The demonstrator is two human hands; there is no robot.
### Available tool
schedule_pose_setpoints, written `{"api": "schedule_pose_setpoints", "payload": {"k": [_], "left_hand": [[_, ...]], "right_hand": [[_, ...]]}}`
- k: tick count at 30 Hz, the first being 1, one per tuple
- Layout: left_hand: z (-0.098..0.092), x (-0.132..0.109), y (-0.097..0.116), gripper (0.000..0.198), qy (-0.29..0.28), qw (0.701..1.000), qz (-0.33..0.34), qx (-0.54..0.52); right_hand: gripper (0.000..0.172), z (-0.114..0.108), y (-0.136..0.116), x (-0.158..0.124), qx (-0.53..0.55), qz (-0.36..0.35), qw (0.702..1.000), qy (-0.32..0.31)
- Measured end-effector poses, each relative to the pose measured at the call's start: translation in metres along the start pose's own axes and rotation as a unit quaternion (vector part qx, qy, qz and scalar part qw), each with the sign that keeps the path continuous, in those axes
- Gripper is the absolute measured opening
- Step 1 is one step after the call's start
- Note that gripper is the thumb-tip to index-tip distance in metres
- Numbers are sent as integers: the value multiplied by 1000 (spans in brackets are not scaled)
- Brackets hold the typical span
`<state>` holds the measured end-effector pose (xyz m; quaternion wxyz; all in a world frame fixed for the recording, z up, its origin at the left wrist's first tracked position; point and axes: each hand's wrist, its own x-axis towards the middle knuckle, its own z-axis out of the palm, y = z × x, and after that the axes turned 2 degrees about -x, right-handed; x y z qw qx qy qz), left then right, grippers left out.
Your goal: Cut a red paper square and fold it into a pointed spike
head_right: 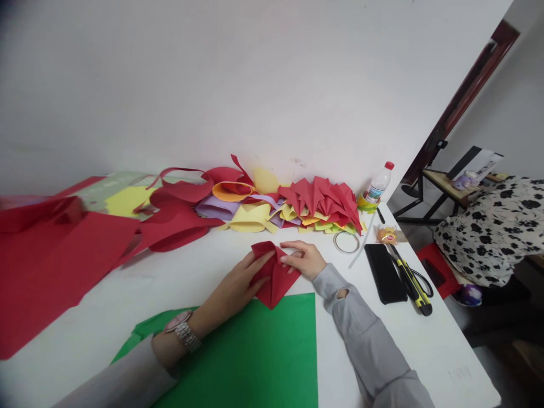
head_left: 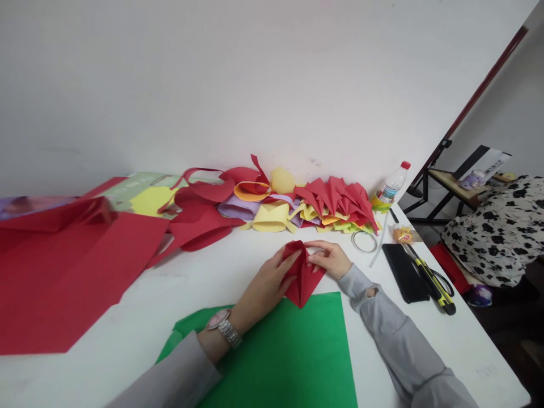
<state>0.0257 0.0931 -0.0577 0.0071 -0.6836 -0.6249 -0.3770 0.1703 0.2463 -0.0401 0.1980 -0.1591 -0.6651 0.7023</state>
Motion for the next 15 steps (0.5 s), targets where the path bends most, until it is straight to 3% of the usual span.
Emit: {"api": "schedule_pose_setpoints", "payload": {"k": [6, 15], "left_hand": [[-2, 0, 2, 61, 1, 1000, 7, 0], [1, 2, 3, 47, -3, 1000, 4, 17]], "right_hand": [[46, 11, 1, 0, -40, -44, 997, 42], [48, 16, 0, 1, -60, -43, 996, 56]]}}
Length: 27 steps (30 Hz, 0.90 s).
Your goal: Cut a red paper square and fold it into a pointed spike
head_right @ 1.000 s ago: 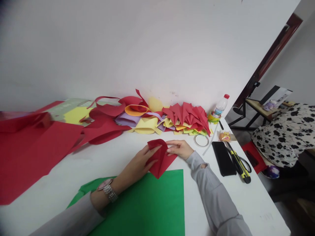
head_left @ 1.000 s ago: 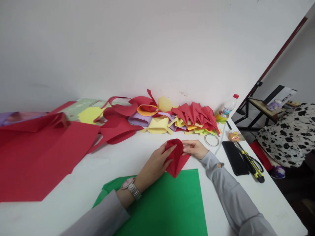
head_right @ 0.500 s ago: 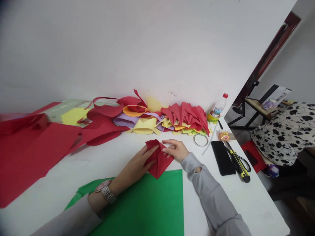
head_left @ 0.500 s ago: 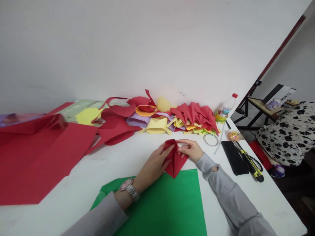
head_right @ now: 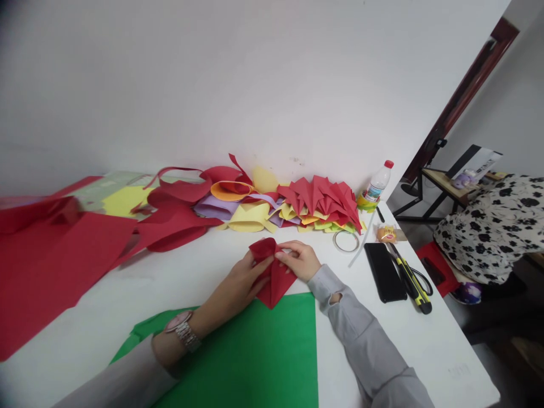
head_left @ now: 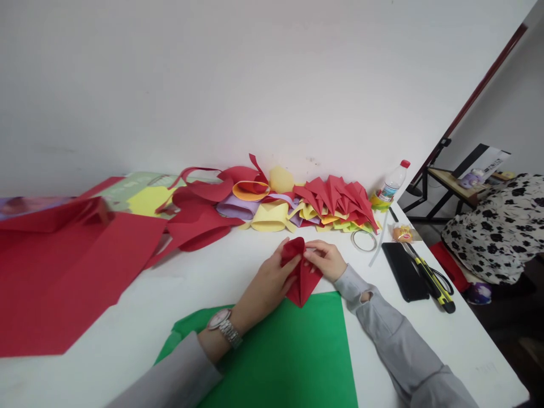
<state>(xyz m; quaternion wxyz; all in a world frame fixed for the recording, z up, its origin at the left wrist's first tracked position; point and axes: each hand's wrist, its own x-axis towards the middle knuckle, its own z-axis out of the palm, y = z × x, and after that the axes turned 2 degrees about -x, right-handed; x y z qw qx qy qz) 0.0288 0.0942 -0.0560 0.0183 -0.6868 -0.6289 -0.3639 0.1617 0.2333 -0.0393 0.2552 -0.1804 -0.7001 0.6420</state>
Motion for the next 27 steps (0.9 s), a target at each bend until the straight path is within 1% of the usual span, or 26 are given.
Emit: {"api": "schedule_pose_setpoints", "payload": {"k": [5, 9, 11, 16, 21, 27], "left_hand": [[3, -1, -1, 47, -9, 999, 4, 31], [-1, 1, 6, 44, -14, 997, 4, 73], [-4, 2, 10, 42, -19, 996, 3, 88], [-7, 4, 15, 40, -20, 993, 5, 115], [-6, 4, 14, 43, -19, 993, 9, 118], [-7, 4, 13, 46, -31, 993, 16, 115]], "right_hand": [[52, -2, -3, -1, -8, 4, 1000, 1], [60, -8, -6, -3, -8, 24, 1000, -2], [60, -11, -7, -4, -6, 34, 999, 2], [55, -11, -9, -4, -10, 26, 1000, 14], [51, -11, -11, -5, -15, 20, 999, 34], [44, -12, -7, -6, -5, 26, 998, 62]]}}
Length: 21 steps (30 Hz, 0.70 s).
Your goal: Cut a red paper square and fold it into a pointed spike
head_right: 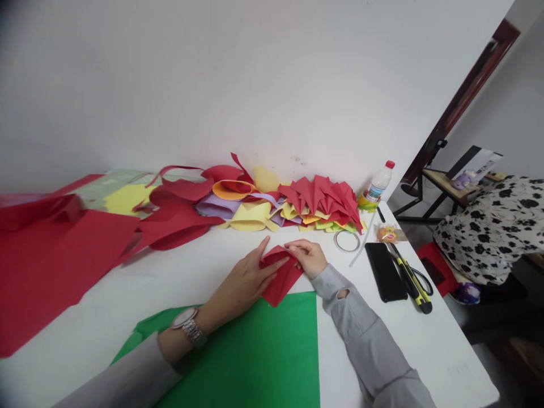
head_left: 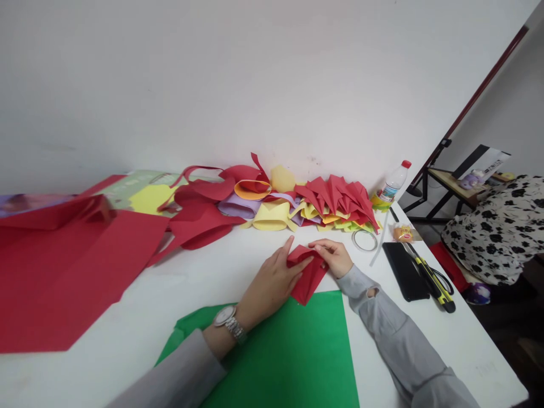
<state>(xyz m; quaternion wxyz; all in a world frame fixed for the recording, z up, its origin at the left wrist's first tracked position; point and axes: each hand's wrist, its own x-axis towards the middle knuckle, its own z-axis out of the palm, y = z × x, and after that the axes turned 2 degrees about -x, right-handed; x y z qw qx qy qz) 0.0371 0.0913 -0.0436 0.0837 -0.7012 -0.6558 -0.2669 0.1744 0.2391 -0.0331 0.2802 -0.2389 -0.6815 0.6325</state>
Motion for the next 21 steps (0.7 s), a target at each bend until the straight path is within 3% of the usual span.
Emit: {"api": "schedule_pose_setpoints", "payload": {"k": [7, 14, 21], "left_hand": [[-3, 1, 4, 42, -13, 1000, 5, 23], [-1, 1, 3, 41, -14, 999, -2, 33], [-1, 1, 2, 33, 0, 1000, -13, 2]], "right_hand": [[37, -5, 6, 4, 54, 16, 998, 2], [53, -9, 10, 5, 82, 26, 994, -61], [56, -3, 9, 5, 44, 7, 997, -64]]}}
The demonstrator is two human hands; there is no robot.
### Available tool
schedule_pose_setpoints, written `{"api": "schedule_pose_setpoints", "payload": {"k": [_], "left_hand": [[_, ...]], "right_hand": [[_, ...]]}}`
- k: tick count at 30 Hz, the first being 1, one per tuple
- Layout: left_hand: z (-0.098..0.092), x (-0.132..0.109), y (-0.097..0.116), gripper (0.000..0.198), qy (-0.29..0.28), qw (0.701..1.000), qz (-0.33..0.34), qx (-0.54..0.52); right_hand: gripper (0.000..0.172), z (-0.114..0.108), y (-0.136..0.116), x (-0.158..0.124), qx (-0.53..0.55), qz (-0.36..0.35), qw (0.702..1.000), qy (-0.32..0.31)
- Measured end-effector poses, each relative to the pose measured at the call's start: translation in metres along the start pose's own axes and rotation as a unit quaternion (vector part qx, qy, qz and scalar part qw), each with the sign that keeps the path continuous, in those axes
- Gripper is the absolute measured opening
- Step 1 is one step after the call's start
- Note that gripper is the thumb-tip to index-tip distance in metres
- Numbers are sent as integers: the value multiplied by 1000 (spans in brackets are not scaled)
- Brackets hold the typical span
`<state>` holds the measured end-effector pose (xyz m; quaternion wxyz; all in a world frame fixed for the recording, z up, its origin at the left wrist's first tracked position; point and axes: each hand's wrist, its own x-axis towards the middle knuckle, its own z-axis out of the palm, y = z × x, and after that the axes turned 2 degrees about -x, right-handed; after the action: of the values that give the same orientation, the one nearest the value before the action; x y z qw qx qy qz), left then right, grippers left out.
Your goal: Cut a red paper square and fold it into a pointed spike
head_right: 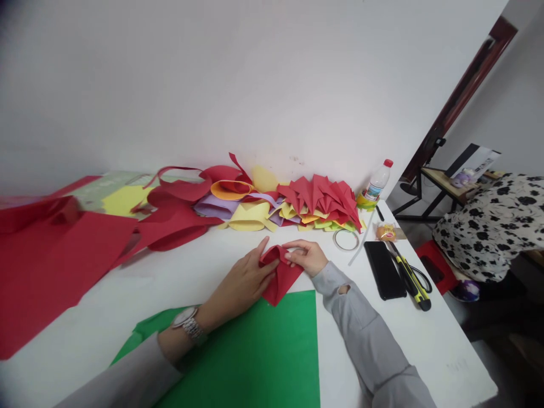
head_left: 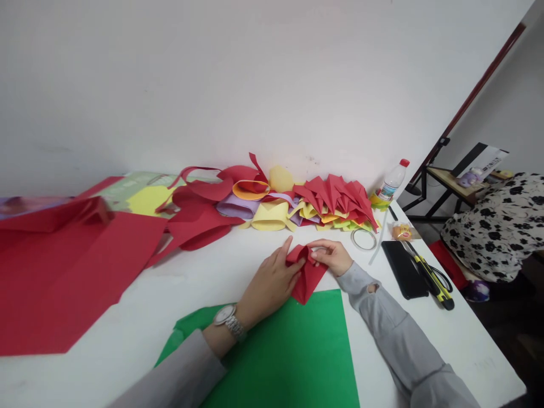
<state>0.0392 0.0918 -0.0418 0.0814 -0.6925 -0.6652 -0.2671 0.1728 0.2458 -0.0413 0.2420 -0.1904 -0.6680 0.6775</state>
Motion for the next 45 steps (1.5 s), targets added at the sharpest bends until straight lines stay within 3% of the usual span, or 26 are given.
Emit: {"api": "schedule_pose_setpoints", "payload": {"k": [8, 21, 29, 34, 39, 42, 45], "left_hand": [[1, 5, -7, 29, 0, 996, 17, -87], [-4, 4, 7, 12, 94, 992, -30, -74], [0, 0, 5, 1, 123, 989, -41, -73], [-2, 1, 7, 15, 124, 989, -13, -79], [-3, 2, 6, 45, 124, 988, 29, -90], [-5, 4, 4, 42, 137, 983, 39, -114], [-12, 6, 3, 26, 172, 972, 57, -151]], "right_hand": [[33, 18, 3, -2, -93, -52, 991, 77], [24, 19, 3, -1, -215, -75, 968, 106], [17, 23, -2, -2, -305, -100, 936, 142], [12, 23, -3, -3, -332, -109, 925, 152], [9, 21, 1, -2, -319, -96, 928, 165], [10, 20, 3, -3, -287, -78, 942, 158], [13, 20, 4, -4, -249, -59, 955, 149]]}}
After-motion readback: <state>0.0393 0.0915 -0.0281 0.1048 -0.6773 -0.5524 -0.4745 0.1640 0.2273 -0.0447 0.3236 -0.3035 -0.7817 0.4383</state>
